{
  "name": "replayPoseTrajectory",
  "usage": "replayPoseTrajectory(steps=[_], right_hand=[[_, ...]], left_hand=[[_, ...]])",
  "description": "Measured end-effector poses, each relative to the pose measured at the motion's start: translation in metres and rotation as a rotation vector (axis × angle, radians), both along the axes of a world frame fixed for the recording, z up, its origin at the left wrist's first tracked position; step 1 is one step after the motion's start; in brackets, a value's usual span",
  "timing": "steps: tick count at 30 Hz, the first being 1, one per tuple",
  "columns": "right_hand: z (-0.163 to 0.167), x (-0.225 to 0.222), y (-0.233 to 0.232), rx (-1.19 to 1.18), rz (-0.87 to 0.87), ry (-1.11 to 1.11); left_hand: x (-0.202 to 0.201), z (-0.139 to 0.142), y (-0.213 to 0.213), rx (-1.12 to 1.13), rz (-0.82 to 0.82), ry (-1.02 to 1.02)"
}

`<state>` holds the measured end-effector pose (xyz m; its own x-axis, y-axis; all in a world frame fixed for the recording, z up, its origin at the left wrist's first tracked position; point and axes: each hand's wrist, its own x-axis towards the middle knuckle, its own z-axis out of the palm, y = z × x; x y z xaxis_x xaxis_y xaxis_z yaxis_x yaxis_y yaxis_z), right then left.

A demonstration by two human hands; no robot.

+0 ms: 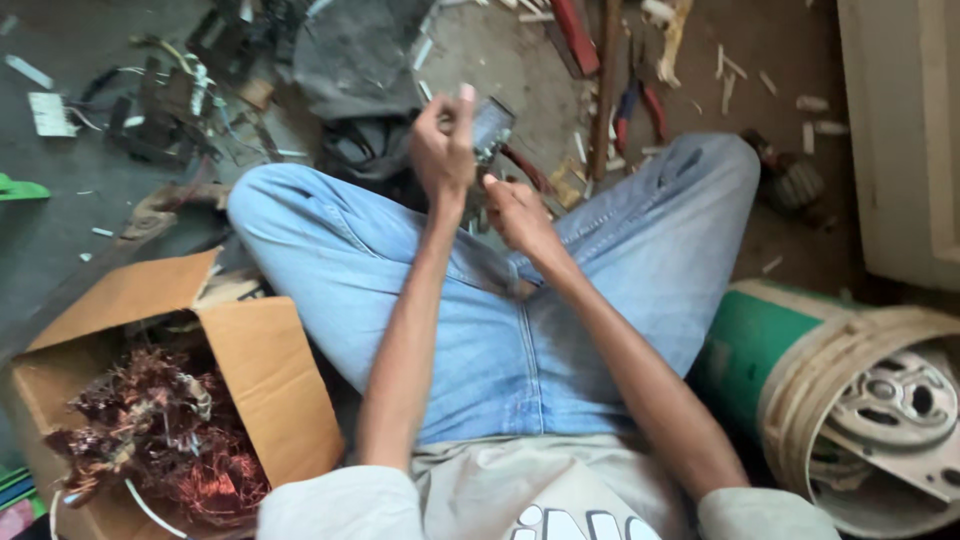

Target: The person sits on the floor of a cluttered workshop and uses red-handled pliers to pull and strip copper windings out of disassembled electric motor parts, dropping the extracted copper into a cardboard box beside them while other scrap metal parts lie scattered around.

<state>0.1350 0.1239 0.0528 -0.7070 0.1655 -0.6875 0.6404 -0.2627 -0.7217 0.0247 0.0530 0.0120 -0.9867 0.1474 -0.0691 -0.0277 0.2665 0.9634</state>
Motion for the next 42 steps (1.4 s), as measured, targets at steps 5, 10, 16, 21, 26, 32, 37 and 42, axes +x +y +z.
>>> replayPoseTrajectory(steps=[5, 10, 16, 21, 26, 32, 37, 42], right_hand=[[0.002, 0.009, -0.021, -0.22, -0.131, -0.077], [0.011, 0.008, -0.032, -1.146, -0.43, 0.05], [0.015, 0.012, -0.037, -0.215, -0.179, 0.068], [0.016, 0.007, -0.043, 0.093, -0.101, 0.156], [0.02, 0.008, -0.048, 0.213, -0.04, 0.206], [0.026, 0.015, -0.042, 1.108, 0.325, 0.233], [0.017, 0.003, -0.035, 0.877, 0.177, 0.613], [0.006, 0.003, -0.033, 0.169, 0.063, 0.304]], left_hand=[[0.008, -0.019, -0.013, 0.144, 0.067, -0.096], [0.002, -0.025, -0.016, 0.172, -0.059, 0.043], [0.0, -0.026, -0.02, 0.199, -0.037, 0.074], [-0.004, -0.024, -0.018, 0.257, -0.006, 0.074], [0.006, -0.019, -0.017, 0.151, -0.001, 0.121], [0.002, -0.024, -0.016, 0.227, 0.014, 0.11], [-0.006, -0.011, -0.016, 0.209, -0.011, 0.069], [-0.001, 0.013, -0.019, 0.222, -0.053, 0.055]])
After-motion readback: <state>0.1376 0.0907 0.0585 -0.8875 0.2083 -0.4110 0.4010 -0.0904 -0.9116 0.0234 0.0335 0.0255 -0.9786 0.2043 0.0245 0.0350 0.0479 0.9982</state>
